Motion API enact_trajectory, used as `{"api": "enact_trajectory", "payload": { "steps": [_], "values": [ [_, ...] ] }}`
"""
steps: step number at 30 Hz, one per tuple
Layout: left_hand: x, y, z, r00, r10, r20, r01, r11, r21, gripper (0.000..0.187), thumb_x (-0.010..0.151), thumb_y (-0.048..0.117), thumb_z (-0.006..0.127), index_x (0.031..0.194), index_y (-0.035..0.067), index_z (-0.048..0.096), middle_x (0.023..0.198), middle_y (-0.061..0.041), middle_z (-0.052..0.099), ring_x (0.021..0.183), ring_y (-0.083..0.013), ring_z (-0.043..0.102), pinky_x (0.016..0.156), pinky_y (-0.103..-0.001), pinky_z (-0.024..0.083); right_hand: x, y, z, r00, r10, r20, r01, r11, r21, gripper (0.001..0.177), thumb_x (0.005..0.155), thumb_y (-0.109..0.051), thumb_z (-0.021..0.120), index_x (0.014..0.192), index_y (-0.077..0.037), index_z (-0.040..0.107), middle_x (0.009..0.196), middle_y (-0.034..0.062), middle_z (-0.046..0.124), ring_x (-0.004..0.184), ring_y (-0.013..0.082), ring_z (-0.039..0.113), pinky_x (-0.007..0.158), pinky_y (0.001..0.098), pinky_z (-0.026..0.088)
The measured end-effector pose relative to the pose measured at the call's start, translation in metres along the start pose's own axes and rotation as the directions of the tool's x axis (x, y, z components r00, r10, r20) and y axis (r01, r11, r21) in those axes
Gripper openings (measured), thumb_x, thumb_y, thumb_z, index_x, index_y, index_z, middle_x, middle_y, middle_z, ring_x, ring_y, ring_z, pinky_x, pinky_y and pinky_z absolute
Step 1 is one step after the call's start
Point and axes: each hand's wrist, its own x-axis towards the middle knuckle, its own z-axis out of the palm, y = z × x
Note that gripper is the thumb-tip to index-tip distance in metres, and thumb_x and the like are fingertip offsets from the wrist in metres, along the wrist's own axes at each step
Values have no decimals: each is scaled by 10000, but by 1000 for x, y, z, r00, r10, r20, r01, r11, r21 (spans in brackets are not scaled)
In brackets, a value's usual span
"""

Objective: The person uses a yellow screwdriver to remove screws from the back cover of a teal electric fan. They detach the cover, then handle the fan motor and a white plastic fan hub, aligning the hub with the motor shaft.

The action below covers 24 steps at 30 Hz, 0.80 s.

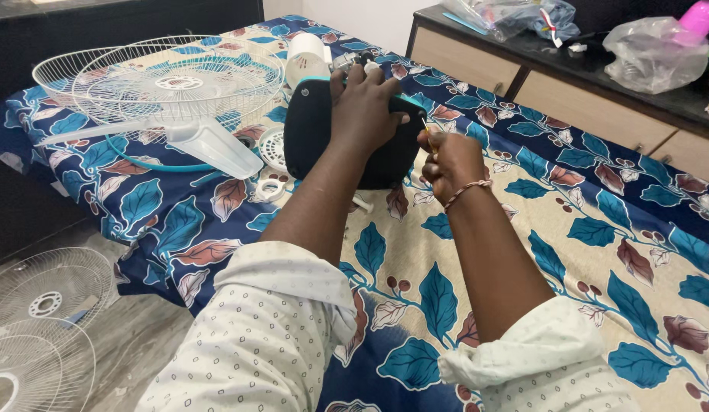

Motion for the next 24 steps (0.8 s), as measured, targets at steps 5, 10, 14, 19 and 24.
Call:
{"api": "enact_trajectory", "payload": {
  "steps": [5,10,14,19,24],
  "values": [
    [-1,-6,-4,1000,15,21,-16,1000,8,551,736,477,864,1217,272,689,1262,-20,622,1344,-257,441,1143,-503,198,15,14,-13,943,105,315,-213,919,332,162,1005,-133,637,1132,-33,637,904,30,680,524,24,412,434,164,322],
    [-1,-9,-5,997,15,80,-17,1000,18,586,718,462,868,1242,293,669,1294,-36,597,1359,-277,419,1144,-511,187,-6,53,-31,975,-88,205,105,992,-74,235,962,-207,642,1126,-39,651,866,18,630,502,44,435,402,217,316],
    [-4,-9,0,999,37,34,-38,999,28,594,729,463,868,1258,287,663,1322,-32,590,1373,-277,419,1168,-519,182,-14,89,-44,939,-296,175,343,844,-412,294,906,-137,647,1181,-35,632,950,54,688,571,86,566,469,245,448],
    [-6,-10,2,993,47,106,-51,998,37,624,756,390,875,1323,290,635,1361,-36,558,1419,-300,370,1179,-536,154,-11,105,-53,914,-351,205,406,768,-496,316,910,-125,645,1210,-28,636,965,66,718,599,112,624,491,266,476],
    [-23,-6,-2,975,149,-166,-152,988,-1,751,734,288,877,1425,229,589,1464,-102,474,1425,-319,367,1222,-544,193,-5,105,-47,919,-366,146,384,748,-541,289,914,-166,678,1159,-13,657,949,69,716,551,130,629,486,278,488]
  ]
}}
